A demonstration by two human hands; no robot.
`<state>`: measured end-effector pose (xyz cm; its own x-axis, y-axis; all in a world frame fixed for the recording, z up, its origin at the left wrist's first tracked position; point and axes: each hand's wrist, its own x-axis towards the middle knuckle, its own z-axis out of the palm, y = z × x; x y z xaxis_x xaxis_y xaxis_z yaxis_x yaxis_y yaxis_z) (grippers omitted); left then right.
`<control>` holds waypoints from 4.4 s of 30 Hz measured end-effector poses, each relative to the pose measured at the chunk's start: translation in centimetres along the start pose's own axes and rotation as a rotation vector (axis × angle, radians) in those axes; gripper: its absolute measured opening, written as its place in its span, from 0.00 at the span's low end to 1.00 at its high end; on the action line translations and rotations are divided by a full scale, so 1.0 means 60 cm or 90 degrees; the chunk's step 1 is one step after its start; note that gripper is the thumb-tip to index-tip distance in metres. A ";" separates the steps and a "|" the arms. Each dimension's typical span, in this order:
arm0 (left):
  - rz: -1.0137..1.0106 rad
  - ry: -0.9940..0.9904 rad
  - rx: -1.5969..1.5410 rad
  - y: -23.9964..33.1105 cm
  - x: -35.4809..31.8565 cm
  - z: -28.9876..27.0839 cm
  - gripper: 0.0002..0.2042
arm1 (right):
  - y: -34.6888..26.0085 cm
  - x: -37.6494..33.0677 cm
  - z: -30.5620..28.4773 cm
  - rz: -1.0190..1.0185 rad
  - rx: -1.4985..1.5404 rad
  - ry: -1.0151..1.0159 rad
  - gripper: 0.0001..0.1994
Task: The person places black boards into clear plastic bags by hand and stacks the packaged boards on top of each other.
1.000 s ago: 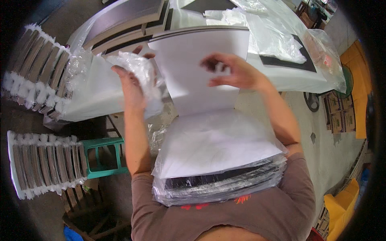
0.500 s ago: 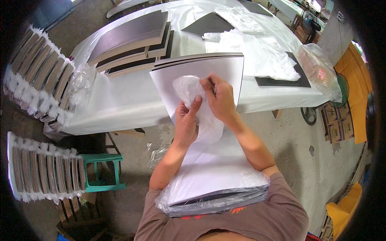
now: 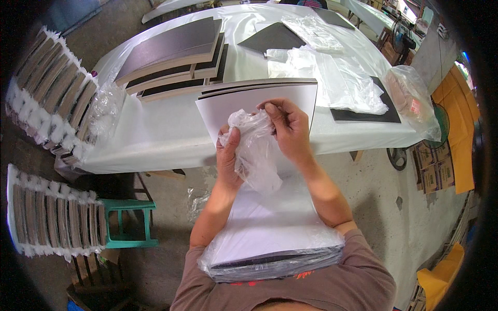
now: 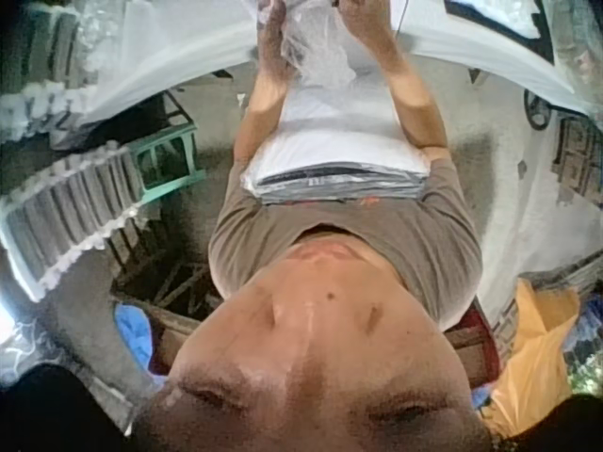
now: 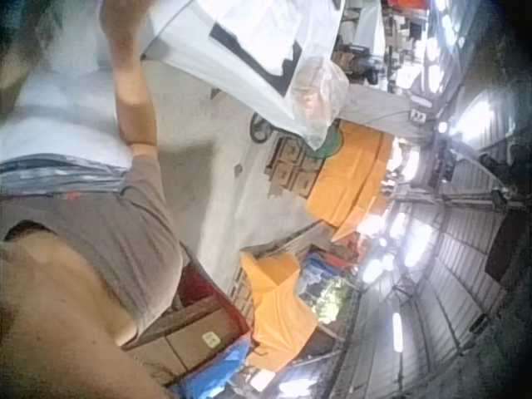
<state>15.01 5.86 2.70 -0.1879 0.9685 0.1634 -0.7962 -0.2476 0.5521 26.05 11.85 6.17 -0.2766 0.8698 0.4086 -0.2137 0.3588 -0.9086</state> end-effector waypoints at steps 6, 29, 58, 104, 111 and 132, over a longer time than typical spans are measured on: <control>0.035 -0.019 0.056 -0.005 -0.003 -0.011 0.07 | -0.001 -0.001 0.023 0.047 0.110 -0.035 0.06; 0.342 0.647 0.069 0.272 -0.033 -0.322 0.19 | 0.043 0.038 -0.250 0.029 0.172 0.375 0.07; 0.056 -0.004 0.340 0.020 0.032 0.052 0.05 | -0.020 0.006 -0.048 -0.228 -0.478 -0.020 0.10; -0.010 0.019 0.256 -0.005 0.025 0.055 0.09 | 0.032 -0.013 -0.061 0.249 0.325 -0.160 0.16; -0.342 -0.381 0.307 0.067 -0.025 -0.006 0.13 | -0.051 0.007 -0.094 0.381 0.297 0.125 0.09; -0.116 0.089 0.217 0.064 -0.131 -0.171 0.16 | -0.004 -0.083 -0.070 -0.038 0.100 -0.826 0.18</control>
<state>7.52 -2.42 -4.83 -0.1570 0.9857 -0.0617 -0.5915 -0.0438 0.8051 31.40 8.87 4.02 -0.9398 -0.1357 0.3136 -0.3394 0.2659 -0.9023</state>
